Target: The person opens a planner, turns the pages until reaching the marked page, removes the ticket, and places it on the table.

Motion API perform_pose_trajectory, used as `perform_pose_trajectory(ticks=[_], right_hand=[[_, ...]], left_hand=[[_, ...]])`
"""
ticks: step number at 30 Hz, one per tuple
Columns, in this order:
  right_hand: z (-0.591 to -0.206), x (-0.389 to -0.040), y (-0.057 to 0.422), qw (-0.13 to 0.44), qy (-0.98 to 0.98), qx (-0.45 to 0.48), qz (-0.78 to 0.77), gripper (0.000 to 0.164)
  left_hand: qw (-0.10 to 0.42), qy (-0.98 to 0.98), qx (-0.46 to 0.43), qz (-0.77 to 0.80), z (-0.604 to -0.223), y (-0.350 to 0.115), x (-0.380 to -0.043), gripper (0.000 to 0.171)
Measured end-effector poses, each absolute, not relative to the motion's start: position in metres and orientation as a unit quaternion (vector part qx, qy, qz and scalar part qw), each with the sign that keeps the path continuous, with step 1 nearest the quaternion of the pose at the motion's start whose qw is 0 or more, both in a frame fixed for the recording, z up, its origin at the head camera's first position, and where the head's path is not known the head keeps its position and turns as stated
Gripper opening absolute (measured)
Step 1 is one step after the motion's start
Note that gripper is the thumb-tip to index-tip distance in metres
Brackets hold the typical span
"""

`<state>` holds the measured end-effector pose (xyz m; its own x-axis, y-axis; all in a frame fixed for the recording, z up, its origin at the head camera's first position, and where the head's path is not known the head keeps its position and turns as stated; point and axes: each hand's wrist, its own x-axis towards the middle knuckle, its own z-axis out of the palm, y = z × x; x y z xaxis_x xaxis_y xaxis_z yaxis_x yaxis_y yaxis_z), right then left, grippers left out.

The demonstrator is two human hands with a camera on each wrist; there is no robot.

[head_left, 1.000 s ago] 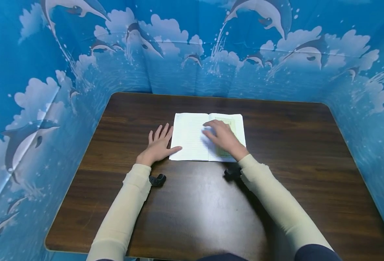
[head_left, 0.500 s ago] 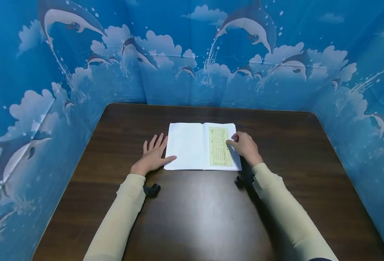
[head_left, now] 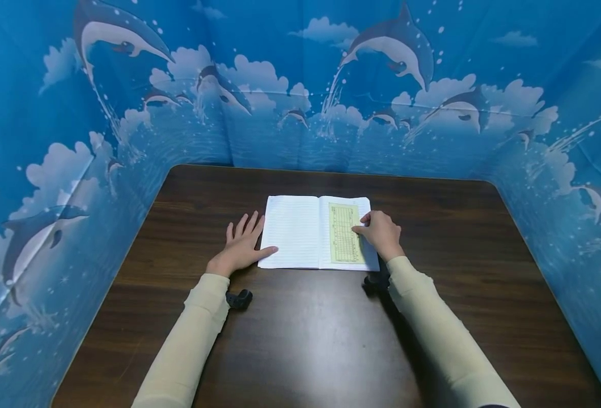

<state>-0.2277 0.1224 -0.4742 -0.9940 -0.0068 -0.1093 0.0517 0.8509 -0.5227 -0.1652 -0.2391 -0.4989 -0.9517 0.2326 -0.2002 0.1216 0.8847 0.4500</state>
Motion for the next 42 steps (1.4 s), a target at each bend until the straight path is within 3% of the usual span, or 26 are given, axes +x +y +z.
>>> perform_pose_trajectory(ticks=[11, 42], right_hand=[[-0.476, -0.231, 0.128, 0.073, 0.944, 0.029, -0.321, 0.023], [-0.479, -0.241, 0.151, 0.16, 0.896, 0.017, -0.413, 0.033]], left_hand=[[0.126, 0.959, 0.092, 0.236, -0.498, -0.24, -0.165, 0.105], [0.133, 0.963, 0.086, 0.22, -0.499, -0.241, -0.165, 0.105]])
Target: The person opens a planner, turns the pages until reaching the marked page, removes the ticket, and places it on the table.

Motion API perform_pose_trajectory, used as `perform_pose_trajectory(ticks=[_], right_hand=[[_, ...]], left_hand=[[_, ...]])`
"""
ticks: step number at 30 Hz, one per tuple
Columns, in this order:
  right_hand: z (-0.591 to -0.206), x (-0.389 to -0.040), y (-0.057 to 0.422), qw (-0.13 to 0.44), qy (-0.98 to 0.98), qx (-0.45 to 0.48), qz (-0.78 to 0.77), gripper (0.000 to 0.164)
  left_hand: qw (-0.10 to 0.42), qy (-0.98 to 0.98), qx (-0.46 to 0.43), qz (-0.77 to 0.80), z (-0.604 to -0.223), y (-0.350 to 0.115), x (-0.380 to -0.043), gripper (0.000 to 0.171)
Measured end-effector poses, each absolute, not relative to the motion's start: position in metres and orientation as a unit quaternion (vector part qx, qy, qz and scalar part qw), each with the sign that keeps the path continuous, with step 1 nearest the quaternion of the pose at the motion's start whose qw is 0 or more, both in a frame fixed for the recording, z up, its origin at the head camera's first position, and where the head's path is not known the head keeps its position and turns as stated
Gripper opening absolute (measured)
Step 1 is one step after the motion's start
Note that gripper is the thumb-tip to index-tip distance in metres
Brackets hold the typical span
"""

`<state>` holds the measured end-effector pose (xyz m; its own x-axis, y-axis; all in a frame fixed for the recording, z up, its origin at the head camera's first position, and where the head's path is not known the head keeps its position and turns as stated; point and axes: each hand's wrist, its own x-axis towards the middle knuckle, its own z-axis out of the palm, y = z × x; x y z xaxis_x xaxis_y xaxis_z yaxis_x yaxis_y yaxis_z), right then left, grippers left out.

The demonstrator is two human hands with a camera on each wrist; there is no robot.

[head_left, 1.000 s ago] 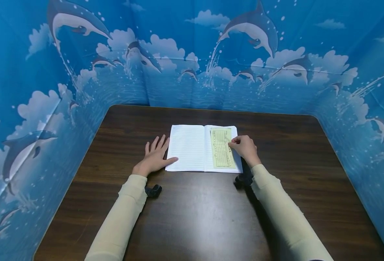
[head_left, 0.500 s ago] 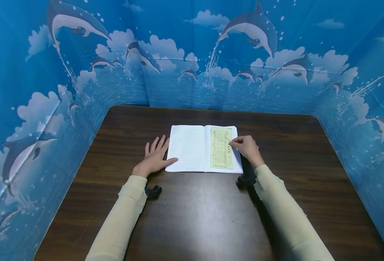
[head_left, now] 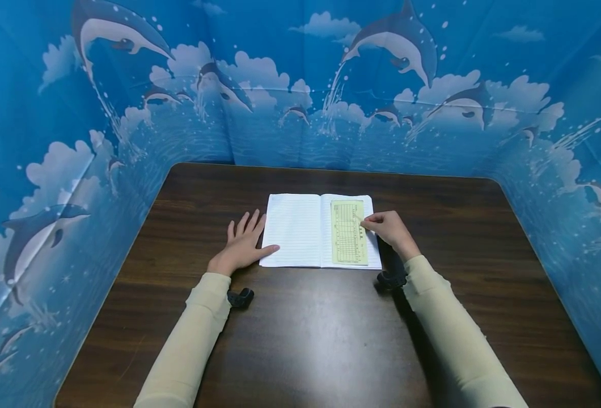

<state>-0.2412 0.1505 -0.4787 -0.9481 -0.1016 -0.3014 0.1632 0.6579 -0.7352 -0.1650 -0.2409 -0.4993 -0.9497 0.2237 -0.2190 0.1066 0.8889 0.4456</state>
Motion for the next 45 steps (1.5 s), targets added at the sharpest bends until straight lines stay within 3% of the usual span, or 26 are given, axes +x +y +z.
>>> perform_pose_trajectory(ticks=[23, 45], right_hand=[[-0.471, -0.244, 0.173, 0.172, 0.884, 0.022, -0.434, 0.041], [-0.454, -0.248, 0.257, 0.189, 0.907, 0.03, -0.375, 0.06]], left_hand=[[0.121, 0.957, 0.097, 0.246, -0.501, -0.24, -0.166, 0.105], [0.125, 0.962, 0.096, 0.222, -0.5, -0.24, -0.167, 0.103]])
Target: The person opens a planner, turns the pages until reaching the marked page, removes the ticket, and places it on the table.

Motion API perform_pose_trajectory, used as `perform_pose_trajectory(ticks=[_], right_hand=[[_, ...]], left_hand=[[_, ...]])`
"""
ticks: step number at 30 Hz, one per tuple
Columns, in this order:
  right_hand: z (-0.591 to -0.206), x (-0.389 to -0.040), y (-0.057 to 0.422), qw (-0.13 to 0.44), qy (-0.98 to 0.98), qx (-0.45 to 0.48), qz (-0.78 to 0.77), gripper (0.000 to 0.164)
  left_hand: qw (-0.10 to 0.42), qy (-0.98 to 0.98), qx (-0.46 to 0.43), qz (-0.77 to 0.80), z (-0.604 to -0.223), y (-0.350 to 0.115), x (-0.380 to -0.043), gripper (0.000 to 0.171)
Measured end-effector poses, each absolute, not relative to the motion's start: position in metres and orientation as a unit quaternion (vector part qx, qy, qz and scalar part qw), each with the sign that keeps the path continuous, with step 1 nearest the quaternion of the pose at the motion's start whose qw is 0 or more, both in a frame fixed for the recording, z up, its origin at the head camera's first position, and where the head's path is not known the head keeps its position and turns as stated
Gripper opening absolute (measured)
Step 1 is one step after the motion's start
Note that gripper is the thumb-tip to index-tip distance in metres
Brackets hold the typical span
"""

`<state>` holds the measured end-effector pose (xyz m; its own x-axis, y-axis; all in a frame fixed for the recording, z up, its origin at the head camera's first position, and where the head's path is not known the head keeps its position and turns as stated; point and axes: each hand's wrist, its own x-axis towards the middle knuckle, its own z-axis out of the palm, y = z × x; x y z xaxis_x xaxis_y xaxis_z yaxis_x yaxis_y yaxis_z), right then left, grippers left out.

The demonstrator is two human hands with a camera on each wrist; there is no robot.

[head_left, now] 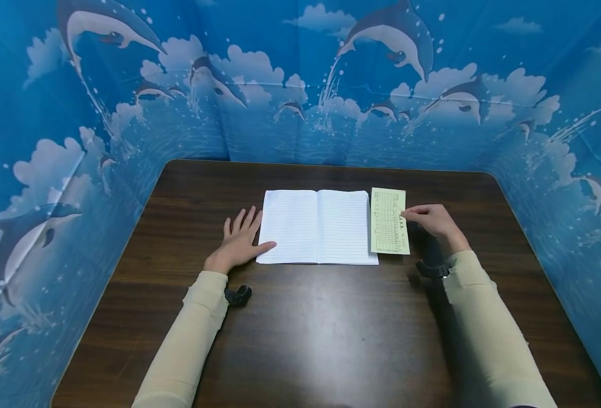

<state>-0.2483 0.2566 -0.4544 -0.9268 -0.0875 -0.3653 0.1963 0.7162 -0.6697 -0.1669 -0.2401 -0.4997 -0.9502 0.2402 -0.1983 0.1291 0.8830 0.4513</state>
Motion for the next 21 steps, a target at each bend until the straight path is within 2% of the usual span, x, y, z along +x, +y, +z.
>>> perform_pose_trajectory(ticks=[8, 15, 21], right_hand=[[-0.449, -0.246, 0.29, 0.198, 0.917, 0.023, -0.346, 0.071], [-0.459, -0.246, 0.309, 0.206, 0.906, 0.054, -0.367, 0.074], [-0.466, -0.246, 0.312, 0.201, 0.906, 0.061, -0.368, 0.068]], left_hand=[[0.128, 0.963, 0.094, 0.22, -0.503, -0.241, -0.17, 0.103], [0.126, 0.963, 0.097, 0.216, -0.501, -0.241, -0.17, 0.103], [0.123, 0.962, 0.098, 0.222, -0.504, -0.242, -0.17, 0.103]])
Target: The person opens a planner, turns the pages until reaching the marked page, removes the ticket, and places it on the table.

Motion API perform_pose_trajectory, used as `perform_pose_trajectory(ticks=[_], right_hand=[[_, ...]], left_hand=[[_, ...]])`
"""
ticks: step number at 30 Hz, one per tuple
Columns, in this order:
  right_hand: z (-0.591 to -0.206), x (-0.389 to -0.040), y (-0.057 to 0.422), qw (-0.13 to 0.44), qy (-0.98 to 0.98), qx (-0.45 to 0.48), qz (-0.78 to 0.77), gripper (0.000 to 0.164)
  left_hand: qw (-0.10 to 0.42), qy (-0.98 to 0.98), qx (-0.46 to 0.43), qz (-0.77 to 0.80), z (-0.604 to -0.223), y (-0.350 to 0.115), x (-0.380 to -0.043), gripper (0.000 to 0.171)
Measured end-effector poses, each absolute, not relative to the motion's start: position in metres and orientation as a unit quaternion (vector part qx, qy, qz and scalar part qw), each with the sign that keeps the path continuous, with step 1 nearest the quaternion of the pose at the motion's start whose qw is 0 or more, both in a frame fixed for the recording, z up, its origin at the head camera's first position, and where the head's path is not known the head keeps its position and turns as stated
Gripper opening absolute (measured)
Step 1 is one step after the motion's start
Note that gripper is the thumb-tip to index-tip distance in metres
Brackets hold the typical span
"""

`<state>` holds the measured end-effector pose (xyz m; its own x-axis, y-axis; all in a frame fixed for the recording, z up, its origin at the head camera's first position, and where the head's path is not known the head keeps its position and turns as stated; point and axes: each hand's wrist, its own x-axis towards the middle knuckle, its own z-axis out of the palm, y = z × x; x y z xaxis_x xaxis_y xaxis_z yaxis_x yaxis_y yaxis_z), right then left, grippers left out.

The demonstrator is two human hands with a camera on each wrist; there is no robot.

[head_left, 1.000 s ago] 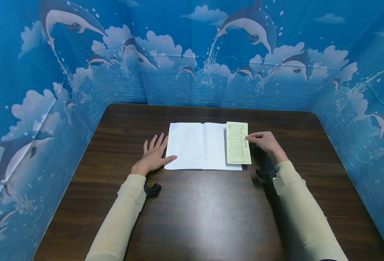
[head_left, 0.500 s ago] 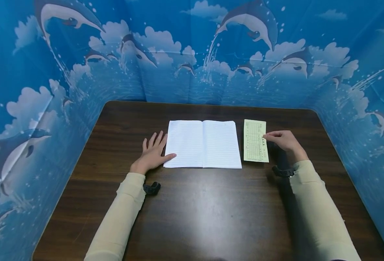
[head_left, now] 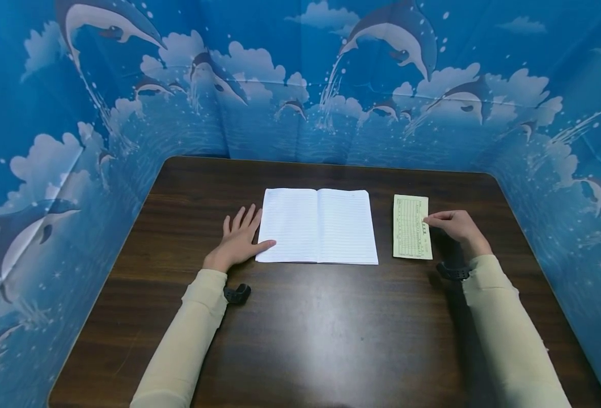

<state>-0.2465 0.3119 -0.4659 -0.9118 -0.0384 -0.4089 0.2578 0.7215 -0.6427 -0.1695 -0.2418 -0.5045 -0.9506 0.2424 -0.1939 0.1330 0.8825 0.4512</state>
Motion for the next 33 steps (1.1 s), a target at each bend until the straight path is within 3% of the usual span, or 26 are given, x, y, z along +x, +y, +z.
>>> perform_pose_trajectory(ticks=[19, 33], right_hand=[[-0.47, -0.243, 0.294, 0.157, 0.944, 0.03, -0.288, 0.04], [-0.475, -0.241, 0.291, 0.136, 0.948, 0.031, -0.287, 0.041]], left_hand=[[0.116, 0.958, 0.097, 0.242, -0.503, -0.242, -0.167, 0.103], [0.121, 0.961, 0.091, 0.232, -0.502, -0.241, -0.168, 0.103]])
